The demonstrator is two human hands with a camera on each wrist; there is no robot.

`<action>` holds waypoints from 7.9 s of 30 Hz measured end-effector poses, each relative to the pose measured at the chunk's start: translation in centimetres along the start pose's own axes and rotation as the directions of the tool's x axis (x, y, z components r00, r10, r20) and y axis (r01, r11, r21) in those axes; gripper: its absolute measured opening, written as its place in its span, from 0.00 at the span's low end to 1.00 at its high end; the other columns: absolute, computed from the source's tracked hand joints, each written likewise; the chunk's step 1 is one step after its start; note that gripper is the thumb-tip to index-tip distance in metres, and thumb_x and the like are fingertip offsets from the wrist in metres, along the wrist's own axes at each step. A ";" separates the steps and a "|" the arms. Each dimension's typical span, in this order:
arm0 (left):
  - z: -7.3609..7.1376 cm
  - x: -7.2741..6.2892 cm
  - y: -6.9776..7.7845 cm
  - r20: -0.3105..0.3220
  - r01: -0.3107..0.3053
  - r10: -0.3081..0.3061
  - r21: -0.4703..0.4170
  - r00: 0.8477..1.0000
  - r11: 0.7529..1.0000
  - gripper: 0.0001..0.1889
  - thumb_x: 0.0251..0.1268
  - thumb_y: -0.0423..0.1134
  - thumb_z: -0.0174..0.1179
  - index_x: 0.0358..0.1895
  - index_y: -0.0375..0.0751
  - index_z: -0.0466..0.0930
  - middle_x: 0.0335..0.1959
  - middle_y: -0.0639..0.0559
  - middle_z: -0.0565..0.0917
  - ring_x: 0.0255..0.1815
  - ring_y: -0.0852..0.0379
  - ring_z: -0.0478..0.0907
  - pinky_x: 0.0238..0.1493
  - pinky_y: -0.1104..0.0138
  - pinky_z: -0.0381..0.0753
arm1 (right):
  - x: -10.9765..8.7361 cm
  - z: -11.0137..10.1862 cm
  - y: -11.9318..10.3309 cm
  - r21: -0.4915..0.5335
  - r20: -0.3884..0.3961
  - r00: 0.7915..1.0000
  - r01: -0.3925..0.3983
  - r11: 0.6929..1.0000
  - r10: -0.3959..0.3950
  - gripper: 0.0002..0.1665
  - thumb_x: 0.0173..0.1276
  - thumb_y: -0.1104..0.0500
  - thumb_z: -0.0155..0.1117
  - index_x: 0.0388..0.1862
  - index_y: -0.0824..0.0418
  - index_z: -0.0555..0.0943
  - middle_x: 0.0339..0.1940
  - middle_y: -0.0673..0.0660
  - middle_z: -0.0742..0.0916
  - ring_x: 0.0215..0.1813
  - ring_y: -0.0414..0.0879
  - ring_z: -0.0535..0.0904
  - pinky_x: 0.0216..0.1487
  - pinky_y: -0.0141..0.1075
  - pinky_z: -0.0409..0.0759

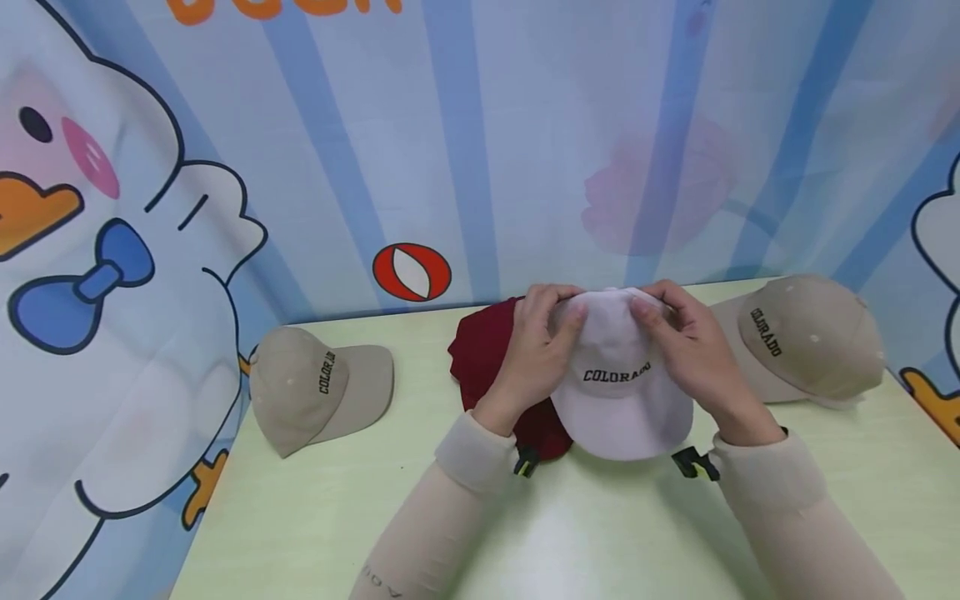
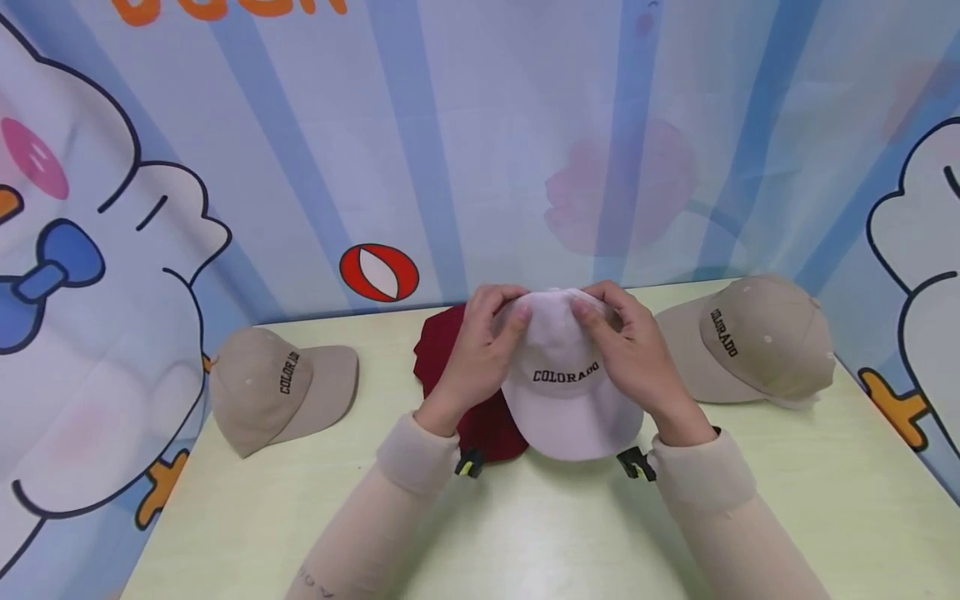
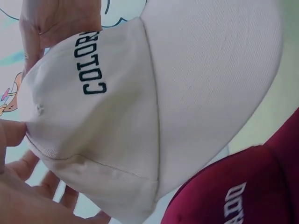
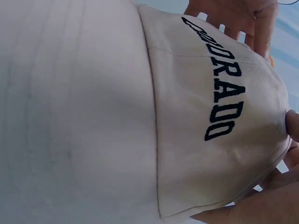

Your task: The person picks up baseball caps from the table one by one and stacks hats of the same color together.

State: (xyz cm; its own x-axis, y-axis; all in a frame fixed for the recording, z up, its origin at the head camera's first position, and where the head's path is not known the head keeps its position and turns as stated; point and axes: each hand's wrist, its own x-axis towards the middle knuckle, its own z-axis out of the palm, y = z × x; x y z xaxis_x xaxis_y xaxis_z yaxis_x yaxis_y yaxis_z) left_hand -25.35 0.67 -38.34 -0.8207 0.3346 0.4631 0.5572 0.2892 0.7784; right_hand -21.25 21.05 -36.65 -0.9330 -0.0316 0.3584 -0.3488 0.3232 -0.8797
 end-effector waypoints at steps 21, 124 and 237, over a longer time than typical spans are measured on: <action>4.7 -1.4 -2.1 0.162 0.306 -0.272 -0.245 0.949 0.920 0.30 0.84 0.49 0.44 0.84 0.52 0.52 0.86 0.50 0.48 0.86 0.48 0.47 0.83 0.45 0.50 | 0.0 -3.5 3.9 0.018 -0.076 0.993 -0.087 0.996 0.088 0.15 0.84 0.50 0.52 0.54 0.59 0.78 0.51 0.40 0.80 0.50 0.38 0.77 0.47 0.24 0.76; 15.1 -2.2 1.1 0.363 0.531 -0.407 -0.374 0.838 0.761 0.29 0.82 0.51 0.49 0.79 0.46 0.63 0.79 0.56 0.67 0.80 0.58 0.64 0.76 0.68 0.66 | -3.4 -13.0 8.1 -0.186 -0.295 0.877 -0.441 0.878 0.378 0.31 0.84 0.41 0.45 0.82 0.41 0.63 0.78 0.41 0.72 0.79 0.38 0.63 0.84 0.49 0.57; 2.0 -5.2 2.9 0.228 0.138 -0.107 -0.125 0.968 0.983 0.11 0.80 0.47 0.54 0.53 0.45 0.76 0.50 0.54 0.79 0.53 0.63 0.76 0.55 0.68 0.80 | -6.8 -10.7 1.1 -0.165 0.196 0.972 -0.100 0.981 0.132 0.28 0.77 0.65 0.62 0.74 0.57 0.74 0.63 0.33 0.84 0.56 0.28 0.83 0.44 0.27 0.84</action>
State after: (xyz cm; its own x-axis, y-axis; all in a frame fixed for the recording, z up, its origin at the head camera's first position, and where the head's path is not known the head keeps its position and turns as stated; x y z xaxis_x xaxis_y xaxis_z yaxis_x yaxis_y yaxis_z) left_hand -19.21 1.56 -39.36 -0.8254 0.4969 0.2681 0.4181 0.2188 0.8817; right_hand -14.34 31.76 -36.75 -0.9699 -0.1735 0.1711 -0.2347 0.4759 -0.8476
